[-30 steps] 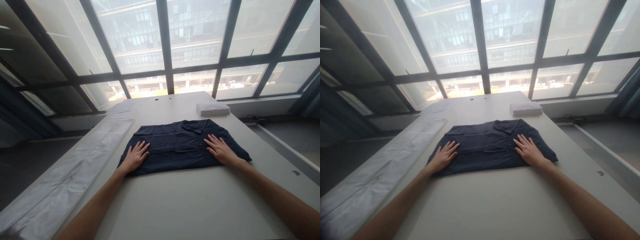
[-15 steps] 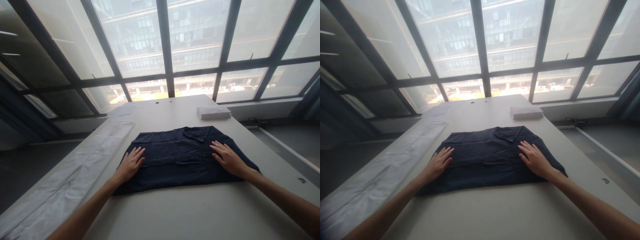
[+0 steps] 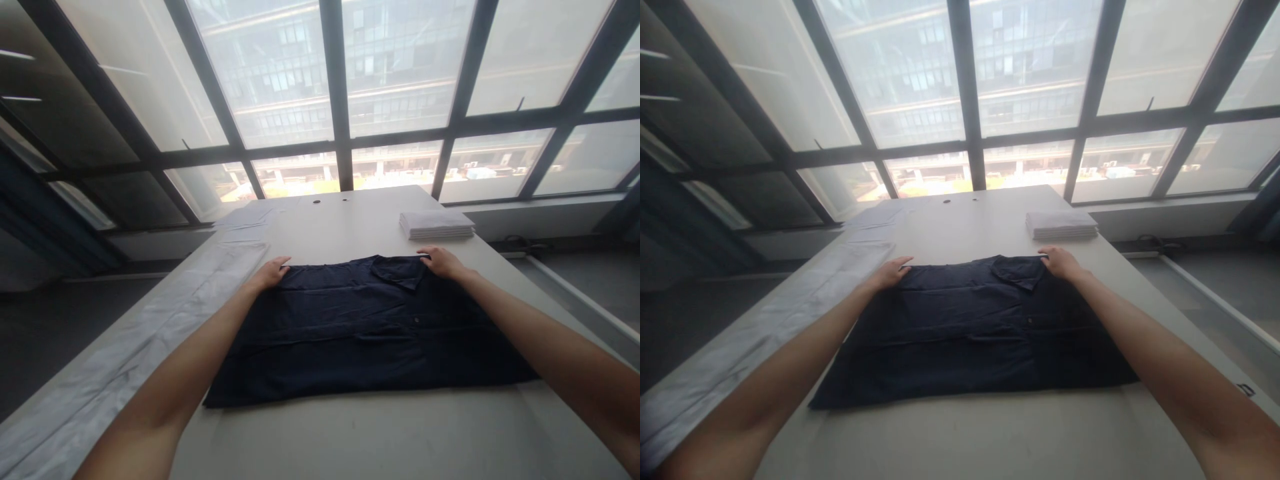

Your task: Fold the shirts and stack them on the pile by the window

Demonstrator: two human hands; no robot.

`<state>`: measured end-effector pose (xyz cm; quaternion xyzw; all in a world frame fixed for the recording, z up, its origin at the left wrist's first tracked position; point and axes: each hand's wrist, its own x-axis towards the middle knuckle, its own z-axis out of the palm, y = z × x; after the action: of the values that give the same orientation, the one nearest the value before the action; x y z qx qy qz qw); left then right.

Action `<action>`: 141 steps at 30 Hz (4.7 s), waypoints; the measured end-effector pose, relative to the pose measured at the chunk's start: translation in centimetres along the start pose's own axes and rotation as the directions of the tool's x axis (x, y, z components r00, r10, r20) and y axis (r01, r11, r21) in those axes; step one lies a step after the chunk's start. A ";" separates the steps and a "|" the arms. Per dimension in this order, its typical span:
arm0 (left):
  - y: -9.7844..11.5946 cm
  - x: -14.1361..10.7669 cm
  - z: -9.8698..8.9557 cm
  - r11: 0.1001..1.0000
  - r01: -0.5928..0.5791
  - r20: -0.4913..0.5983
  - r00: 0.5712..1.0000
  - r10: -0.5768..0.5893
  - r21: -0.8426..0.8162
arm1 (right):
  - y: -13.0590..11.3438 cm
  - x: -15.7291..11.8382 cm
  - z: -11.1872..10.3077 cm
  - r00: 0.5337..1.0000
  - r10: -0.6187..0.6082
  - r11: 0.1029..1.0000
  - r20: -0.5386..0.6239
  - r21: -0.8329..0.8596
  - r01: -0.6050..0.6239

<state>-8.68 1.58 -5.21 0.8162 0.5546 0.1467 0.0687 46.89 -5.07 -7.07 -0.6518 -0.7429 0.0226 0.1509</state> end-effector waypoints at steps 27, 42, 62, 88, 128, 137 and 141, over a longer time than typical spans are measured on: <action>1.3 -7.7 -5.7 0.971 -0.211 -0.328 0.930 0.165 -0.112 | 0.2 -5.0 -4.9 0.936 -0.270 0.962 -0.224 -0.038 0.269; 1.0 -16.6 -2.5 0.943 -0.230 -0.065 0.973 0.221 -0.242 | 0.3 -12.5 -3.4 0.922 -0.386 0.920 -0.032 0.056 0.387; 20.6 -6.7 4.5 0.925 -0.379 0.106 0.920 0.378 -0.019 | -16.4 -4.9 3.0 0.997 -0.073 0.994 -0.036 0.081 0.076; 21.1 -6.4 8.0 0.927 -0.372 0.271 0.898 0.346 0.052 | -3.7 -6.3 2.0 0.958 0.282 0.522 -0.060 0.847 -0.101; 21.2 -6.8 7.7 0.931 -0.357 0.260 0.908 0.328 0.072 | -10.9 -7.8 4.1 0.991 -0.010 0.999 0.130 -0.039 0.015; 12.6 -9.3 4.8 0.977 -0.180 0.260 0.954 0.146 0.112 | -10.8 -7.7 4.2 0.990 -0.001 0.999 0.142 -0.032 0.005; 6.0 -12.0 2.4 0.971 -0.010 0.233 0.971 -0.048 0.240 | -10.8 -7.6 4.2 0.990 -0.006 1.000 0.139 -0.025 0.009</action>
<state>-6.71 -11.68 -7.75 0.8247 0.5640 -0.0206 0.0370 36.19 -13.41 -10.08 -0.6477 -0.7542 0.0578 0.0908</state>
